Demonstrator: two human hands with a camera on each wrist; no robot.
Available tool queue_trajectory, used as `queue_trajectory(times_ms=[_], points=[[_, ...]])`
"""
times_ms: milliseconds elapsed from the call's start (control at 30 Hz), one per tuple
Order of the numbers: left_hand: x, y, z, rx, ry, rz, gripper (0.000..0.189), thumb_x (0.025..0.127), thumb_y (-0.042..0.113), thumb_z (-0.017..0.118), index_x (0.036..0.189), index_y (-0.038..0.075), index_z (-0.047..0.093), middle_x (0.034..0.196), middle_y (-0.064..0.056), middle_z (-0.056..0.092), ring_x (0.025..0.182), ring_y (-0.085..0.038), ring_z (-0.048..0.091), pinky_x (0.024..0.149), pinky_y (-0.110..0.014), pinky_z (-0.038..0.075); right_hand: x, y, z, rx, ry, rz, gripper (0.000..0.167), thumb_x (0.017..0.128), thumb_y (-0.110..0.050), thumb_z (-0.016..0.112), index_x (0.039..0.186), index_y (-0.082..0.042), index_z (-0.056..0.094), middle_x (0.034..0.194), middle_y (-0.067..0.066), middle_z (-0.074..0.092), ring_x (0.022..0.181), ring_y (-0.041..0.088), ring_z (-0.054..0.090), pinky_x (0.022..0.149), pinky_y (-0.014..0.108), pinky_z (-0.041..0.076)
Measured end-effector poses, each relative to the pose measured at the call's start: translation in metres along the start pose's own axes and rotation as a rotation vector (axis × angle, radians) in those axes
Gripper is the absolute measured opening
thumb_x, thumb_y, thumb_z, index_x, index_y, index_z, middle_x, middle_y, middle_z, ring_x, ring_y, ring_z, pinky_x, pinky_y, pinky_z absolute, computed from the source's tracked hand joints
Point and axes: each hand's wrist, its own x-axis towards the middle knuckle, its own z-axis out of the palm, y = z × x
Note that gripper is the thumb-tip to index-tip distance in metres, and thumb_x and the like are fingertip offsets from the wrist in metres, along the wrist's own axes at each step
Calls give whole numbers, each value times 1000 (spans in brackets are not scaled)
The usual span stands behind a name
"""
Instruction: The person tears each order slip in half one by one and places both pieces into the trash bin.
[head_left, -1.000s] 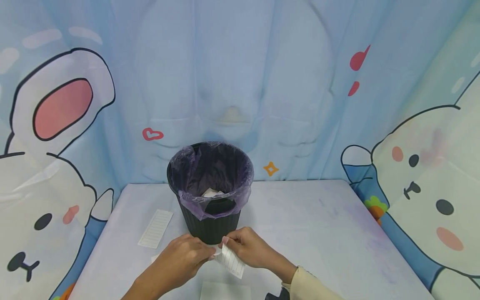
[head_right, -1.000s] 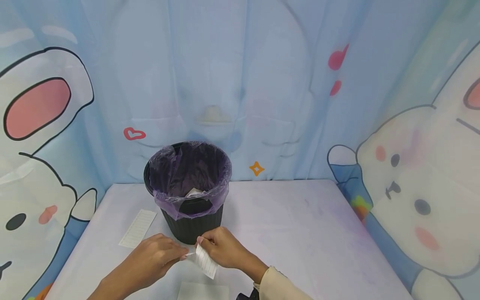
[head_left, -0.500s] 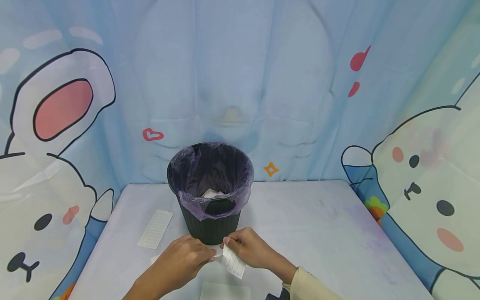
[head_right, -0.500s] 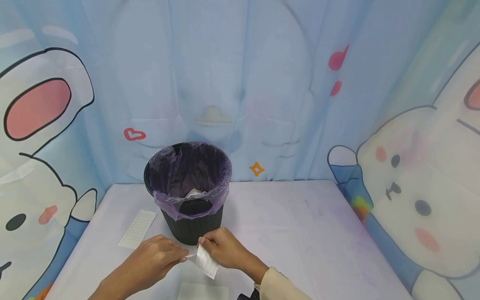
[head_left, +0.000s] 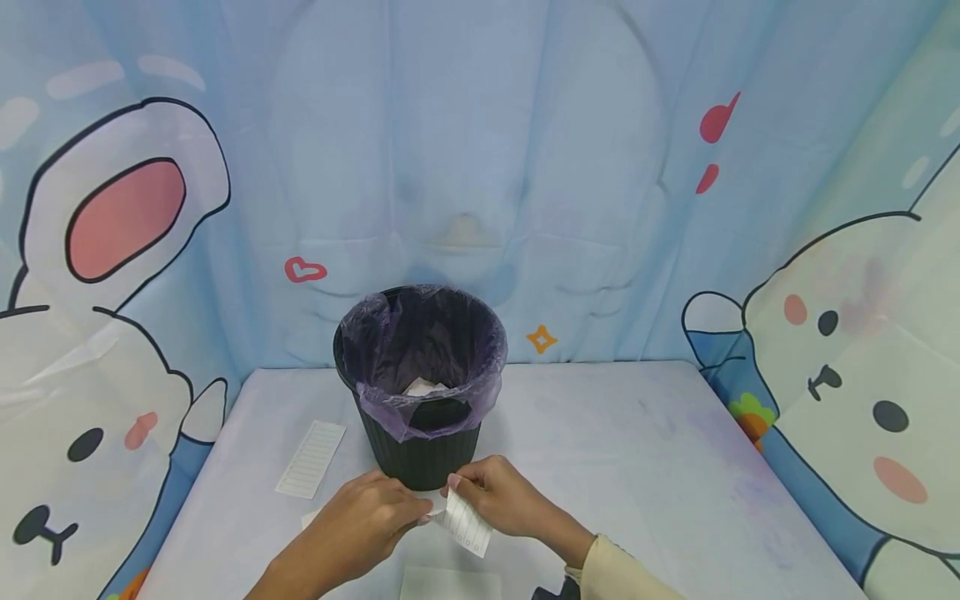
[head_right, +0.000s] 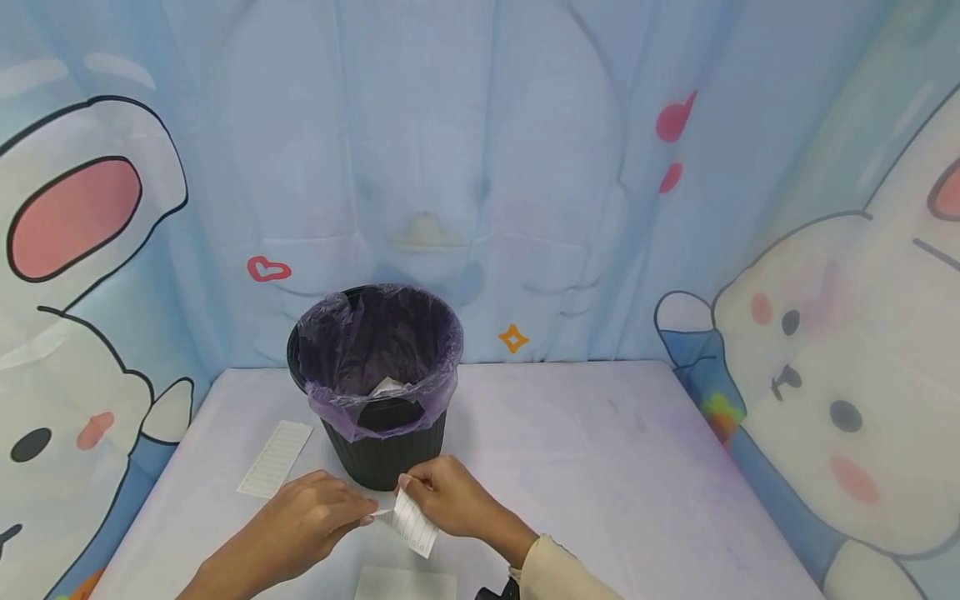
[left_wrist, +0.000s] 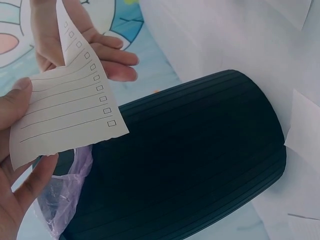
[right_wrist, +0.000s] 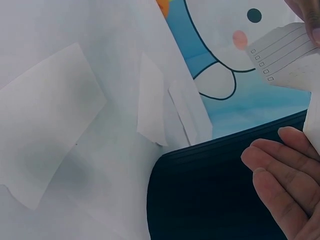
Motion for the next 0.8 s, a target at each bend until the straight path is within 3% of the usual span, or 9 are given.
queue_trajectory(times_ms=[200, 800], points=[[1, 1, -2, 7, 0, 5, 13, 80, 18, 83, 92, 17, 78, 88, 9, 76, 77, -2, 67, 68, -17, 48, 0, 2, 0, -5, 4, -6, 27, 102, -13, 57, 90, 2, 76, 87, 12, 77, 59, 0, 60, 51, 18, 50], [2, 2, -4, 10, 8, 22, 12, 81, 18, 82, 92, 18, 77, 87, 11, 76, 78, -2, 67, 70, -18, 48, -1, 1, -2, -22, 22, 11, 27, 102, -13, 57, 88, 2, 75, 77, 7, 73, 57, 1, 57, 50, 18, 49]])
